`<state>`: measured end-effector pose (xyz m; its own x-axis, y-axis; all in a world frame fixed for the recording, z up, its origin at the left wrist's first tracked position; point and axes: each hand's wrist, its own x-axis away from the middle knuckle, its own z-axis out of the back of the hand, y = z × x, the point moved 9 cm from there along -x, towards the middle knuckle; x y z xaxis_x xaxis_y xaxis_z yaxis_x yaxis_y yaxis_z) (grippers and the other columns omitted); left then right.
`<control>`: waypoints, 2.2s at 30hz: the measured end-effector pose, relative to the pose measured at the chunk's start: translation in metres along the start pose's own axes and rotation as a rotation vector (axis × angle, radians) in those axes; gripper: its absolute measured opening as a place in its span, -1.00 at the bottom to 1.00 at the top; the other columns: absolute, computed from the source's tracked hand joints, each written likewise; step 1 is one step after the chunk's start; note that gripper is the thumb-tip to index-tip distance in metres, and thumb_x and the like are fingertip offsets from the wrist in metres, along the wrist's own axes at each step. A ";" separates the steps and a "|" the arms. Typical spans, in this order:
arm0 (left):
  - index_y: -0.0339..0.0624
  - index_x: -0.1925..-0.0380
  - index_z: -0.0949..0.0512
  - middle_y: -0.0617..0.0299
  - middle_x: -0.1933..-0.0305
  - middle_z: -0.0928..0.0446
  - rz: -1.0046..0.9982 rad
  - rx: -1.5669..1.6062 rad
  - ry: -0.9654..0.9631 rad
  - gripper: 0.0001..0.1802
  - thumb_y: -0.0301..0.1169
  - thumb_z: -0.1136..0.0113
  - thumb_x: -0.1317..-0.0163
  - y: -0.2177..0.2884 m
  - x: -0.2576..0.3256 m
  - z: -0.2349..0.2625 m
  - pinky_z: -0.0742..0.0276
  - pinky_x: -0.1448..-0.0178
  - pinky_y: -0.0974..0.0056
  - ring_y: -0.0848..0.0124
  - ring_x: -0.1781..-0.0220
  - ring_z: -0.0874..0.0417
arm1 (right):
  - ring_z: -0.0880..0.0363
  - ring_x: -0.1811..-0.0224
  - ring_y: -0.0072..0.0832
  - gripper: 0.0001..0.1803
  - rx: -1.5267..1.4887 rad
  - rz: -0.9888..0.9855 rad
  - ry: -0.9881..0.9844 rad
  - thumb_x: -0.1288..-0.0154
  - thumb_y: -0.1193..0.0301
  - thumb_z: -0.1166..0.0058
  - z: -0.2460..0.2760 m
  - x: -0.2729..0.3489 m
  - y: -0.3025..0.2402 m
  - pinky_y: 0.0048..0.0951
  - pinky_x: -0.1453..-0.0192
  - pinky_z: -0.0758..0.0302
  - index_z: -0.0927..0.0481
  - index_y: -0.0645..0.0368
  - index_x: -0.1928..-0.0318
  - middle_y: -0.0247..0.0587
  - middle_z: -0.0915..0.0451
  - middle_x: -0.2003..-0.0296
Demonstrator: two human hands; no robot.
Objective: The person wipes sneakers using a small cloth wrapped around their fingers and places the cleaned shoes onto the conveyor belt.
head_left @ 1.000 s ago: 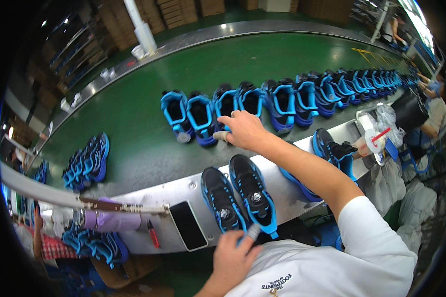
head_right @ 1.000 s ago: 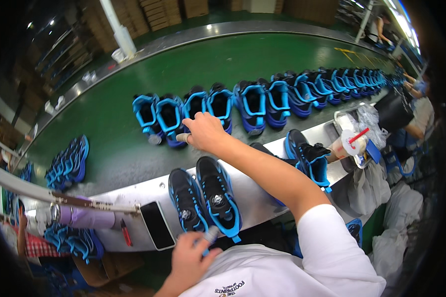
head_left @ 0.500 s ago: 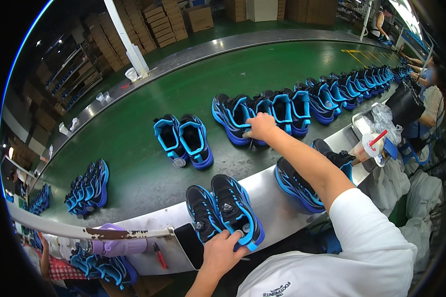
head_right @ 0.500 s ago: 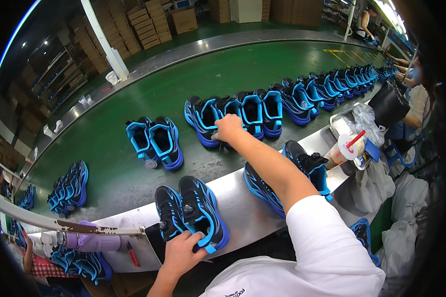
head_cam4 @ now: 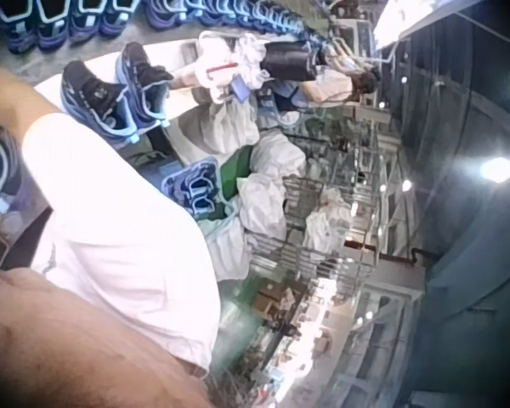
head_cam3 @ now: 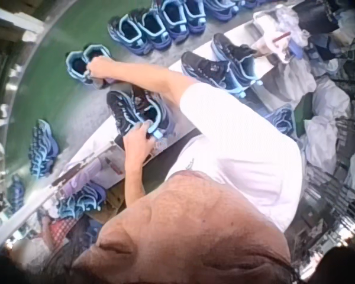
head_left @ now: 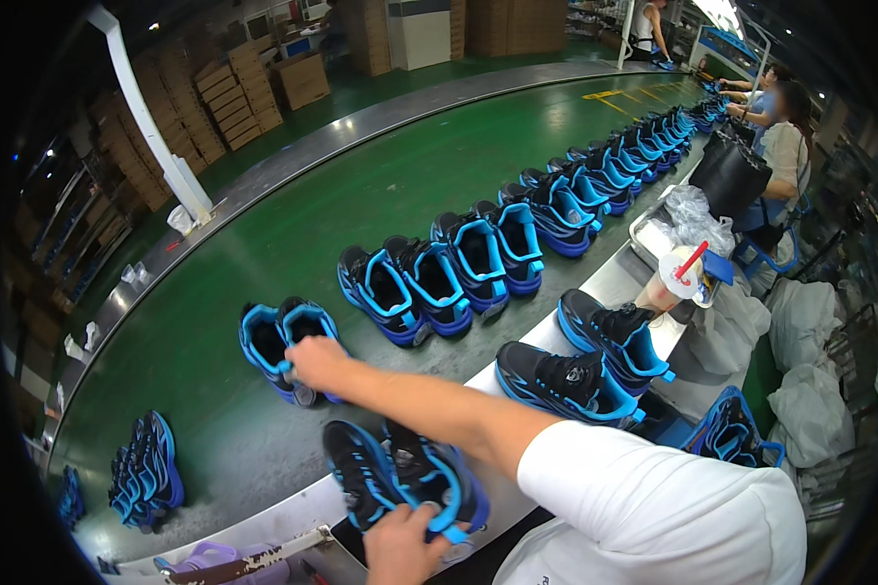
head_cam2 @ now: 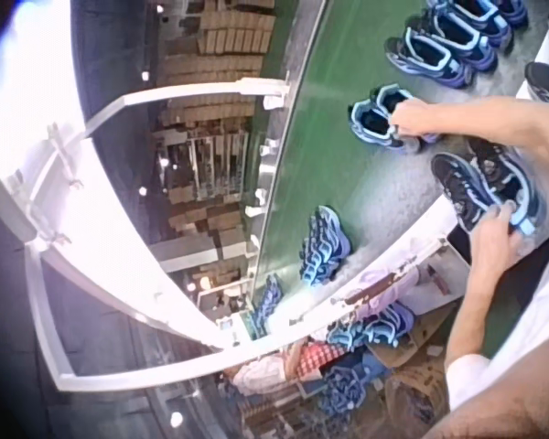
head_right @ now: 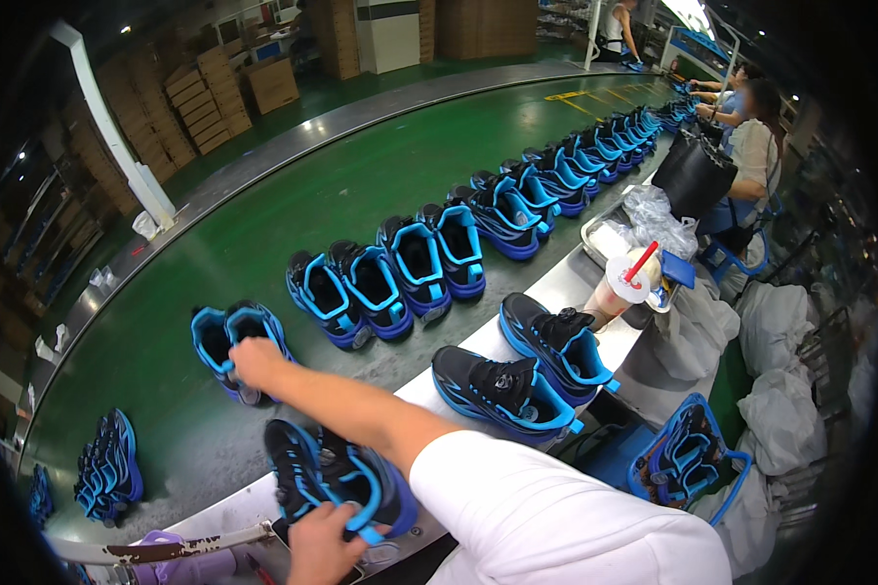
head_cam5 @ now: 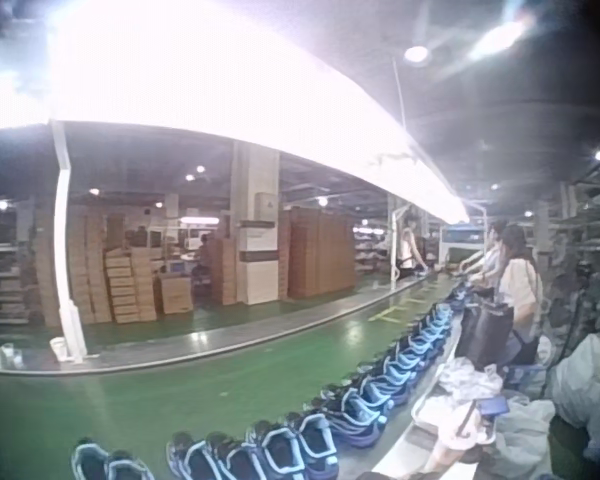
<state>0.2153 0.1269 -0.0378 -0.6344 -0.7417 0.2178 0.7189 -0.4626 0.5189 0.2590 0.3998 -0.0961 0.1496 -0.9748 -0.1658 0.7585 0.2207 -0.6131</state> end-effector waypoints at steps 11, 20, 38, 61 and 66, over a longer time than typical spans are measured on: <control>-0.27 0.00 -0.52 -0.15 -0.10 -0.48 0.113 -0.236 0.904 -0.62 -0.60 -0.09 -0.11 -0.134 -0.040 0.113 -0.33 -0.26 0.01 -0.09 -0.14 -0.45 | -0.61 0.35 -0.09 -0.53 -0.124 0.110 -0.171 -0.19 -0.01 -0.18 0.183 0.077 -0.039 -0.20 0.23 -0.50 -0.68 0.20 0.30 0.01 -0.61 0.47; -0.34 -0.21 -0.31 0.10 0.01 -0.40 0.257 0.754 0.696 -0.24 -0.38 -0.43 -0.02 -0.073 0.039 -0.037 -0.45 0.15 0.31 0.36 0.08 -0.47 | -0.60 0.39 -0.05 -0.70 0.071 0.351 -0.450 0.00 0.32 -0.23 0.086 0.286 -0.078 -0.12 0.34 -0.52 -0.59 0.18 0.23 0.05 -0.51 0.40; -0.24 0.21 -0.54 0.04 0.20 -0.55 -0.051 0.006 0.766 -0.64 -0.66 -0.21 0.10 -0.011 0.014 0.008 -0.54 0.10 0.12 0.01 0.17 -0.59 | -0.64 0.23 -0.11 -0.70 -0.184 0.163 -0.004 -0.11 0.46 -0.19 0.118 0.268 -0.015 -0.22 0.17 -0.57 -0.60 0.17 0.10 -0.07 -0.65 0.30; -0.25 0.18 -0.57 0.03 -0.20 -0.48 -0.064 -0.367 0.696 -0.69 -0.59 -0.15 0.01 -0.005 0.026 -0.019 -0.49 0.12 0.18 0.21 0.19 -0.54 | -0.54 -0.04 -0.09 -0.44 0.179 0.364 -0.062 -0.06 0.57 -0.07 0.106 0.319 -0.048 -0.28 0.04 -0.61 -0.45 0.21 -0.16 0.09 -0.44 -0.07; -0.30 0.24 -0.56 -0.02 -0.09 -0.52 -0.072 -0.238 0.842 -0.69 -0.65 -0.19 0.08 -0.003 0.029 -0.010 -0.54 0.08 0.14 0.13 0.15 -0.57 | -0.54 -0.06 -0.05 -0.30 0.113 0.263 -0.026 -0.02 0.66 -0.07 0.108 0.317 -0.046 -0.25 -0.01 -0.59 -0.36 0.21 -0.27 0.08 -0.45 -0.11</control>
<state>0.1977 0.1021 -0.0419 -0.3270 -0.7754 -0.5402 0.7852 -0.5410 0.3012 0.3401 0.0766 -0.0373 0.3656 -0.8853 -0.2873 0.7572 0.4624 -0.4613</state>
